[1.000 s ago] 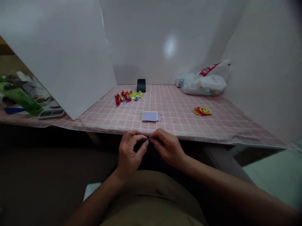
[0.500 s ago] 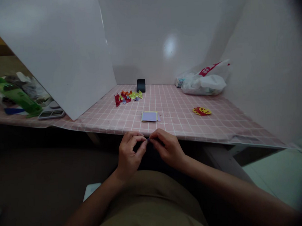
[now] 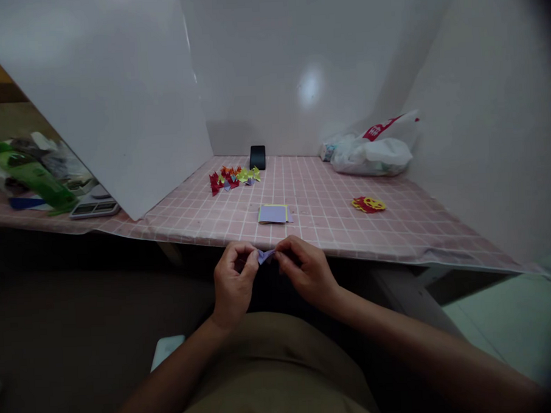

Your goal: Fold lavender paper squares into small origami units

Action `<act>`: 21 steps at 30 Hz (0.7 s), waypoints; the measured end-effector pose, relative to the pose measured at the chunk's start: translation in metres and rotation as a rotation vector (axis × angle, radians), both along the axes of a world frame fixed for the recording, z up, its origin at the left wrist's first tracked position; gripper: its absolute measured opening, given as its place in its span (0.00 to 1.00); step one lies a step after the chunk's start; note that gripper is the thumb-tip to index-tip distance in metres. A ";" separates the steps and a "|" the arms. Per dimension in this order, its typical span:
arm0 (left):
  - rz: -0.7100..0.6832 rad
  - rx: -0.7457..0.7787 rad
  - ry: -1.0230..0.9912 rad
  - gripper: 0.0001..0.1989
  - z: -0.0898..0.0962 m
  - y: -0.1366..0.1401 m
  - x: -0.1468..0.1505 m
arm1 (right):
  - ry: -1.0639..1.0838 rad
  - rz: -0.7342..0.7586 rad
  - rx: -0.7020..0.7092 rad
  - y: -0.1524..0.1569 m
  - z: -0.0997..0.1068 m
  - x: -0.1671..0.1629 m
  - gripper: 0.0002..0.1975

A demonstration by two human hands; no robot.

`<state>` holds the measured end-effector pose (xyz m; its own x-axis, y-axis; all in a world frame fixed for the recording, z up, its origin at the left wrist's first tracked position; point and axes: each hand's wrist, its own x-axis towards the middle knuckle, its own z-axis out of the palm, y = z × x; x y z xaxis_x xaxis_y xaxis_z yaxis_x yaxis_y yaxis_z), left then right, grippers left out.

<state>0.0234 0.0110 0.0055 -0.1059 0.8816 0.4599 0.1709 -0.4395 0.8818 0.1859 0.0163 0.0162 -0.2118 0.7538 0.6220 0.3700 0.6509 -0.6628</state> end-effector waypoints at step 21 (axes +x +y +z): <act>-0.129 0.047 0.093 0.04 -0.008 -0.003 -0.002 | -0.131 0.049 0.076 0.001 0.000 0.001 0.05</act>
<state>0.0212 0.0082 -0.0021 0.0516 0.8624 0.5036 0.1904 -0.5035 0.8427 0.1873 0.0168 0.0167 -0.3301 0.6921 0.6419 0.4164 0.7171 -0.5589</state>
